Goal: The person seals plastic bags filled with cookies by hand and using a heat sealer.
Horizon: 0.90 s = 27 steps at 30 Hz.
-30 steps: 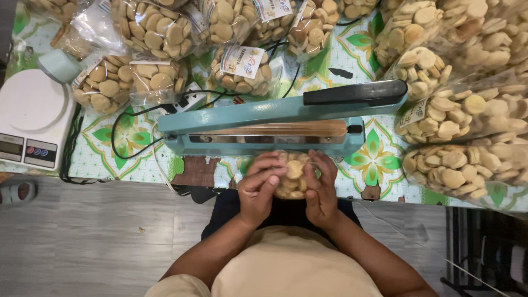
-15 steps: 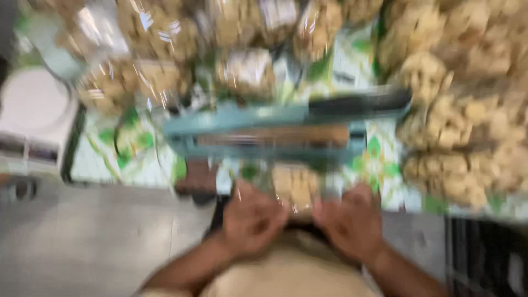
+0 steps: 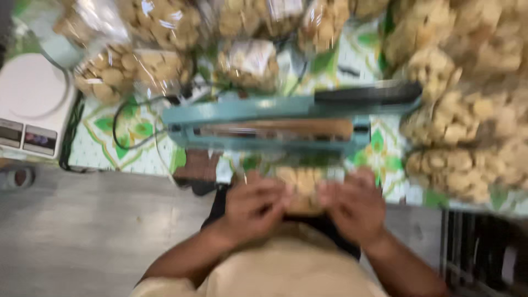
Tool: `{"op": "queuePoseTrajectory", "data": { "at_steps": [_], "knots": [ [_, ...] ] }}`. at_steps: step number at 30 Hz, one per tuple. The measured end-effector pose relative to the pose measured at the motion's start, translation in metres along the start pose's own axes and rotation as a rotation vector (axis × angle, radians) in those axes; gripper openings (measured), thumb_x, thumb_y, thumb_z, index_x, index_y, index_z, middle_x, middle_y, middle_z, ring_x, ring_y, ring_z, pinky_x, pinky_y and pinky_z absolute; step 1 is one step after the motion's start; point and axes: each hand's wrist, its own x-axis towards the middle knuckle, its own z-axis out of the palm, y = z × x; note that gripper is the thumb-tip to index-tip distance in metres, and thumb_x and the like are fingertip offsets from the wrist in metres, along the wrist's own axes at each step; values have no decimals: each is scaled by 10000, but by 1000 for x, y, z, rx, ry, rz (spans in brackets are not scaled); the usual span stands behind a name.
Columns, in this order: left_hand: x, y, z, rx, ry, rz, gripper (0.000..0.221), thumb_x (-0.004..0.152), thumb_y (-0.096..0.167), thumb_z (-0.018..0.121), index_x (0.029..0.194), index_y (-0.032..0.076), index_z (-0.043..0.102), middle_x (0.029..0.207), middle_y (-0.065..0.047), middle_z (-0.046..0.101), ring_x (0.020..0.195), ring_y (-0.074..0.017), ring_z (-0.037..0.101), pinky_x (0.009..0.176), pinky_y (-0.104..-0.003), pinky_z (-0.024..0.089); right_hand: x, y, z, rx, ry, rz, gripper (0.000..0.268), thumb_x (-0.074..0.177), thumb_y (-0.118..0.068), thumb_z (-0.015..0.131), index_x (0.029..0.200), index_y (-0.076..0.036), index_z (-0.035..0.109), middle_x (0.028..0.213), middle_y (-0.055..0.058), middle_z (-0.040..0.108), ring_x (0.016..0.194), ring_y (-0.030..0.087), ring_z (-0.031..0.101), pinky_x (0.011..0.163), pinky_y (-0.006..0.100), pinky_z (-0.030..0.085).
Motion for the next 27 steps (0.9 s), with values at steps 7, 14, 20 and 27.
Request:
{"op": "queuePoseTrajectory", "data": {
  "at_steps": [7,14,20,27],
  "knots": [
    [14,-7,5,15,90,29,117,871,52,810,982,50,772,1067,-75,743,864,-201,710,771,-315,519,-12,31,10,85,83,28,135,862,-104,817,981,-104,752,1091,31,761,880,186,609,895,333,437],
    [16,-32,15,73,1,-38,242,819,138,837,1047,69,794,1221,-79,707,958,-202,627,852,-327,508,-32,61,27,47,27,114,253,828,-136,797,1068,-61,771,1295,93,697,1099,270,563,1014,394,427],
    [12,-35,20,60,36,-6,173,817,142,810,984,110,782,1286,-103,691,1066,-261,611,984,-381,440,-46,64,36,79,60,145,174,894,-113,757,1065,-106,787,1392,83,657,1193,288,560,1083,398,421],
    [17,-41,21,90,17,-20,110,881,164,836,987,139,815,1069,6,788,943,-141,644,968,-357,396,-31,75,29,165,12,113,103,859,-123,828,960,-133,810,1102,12,782,1057,206,643,987,372,428]
  ]
}}
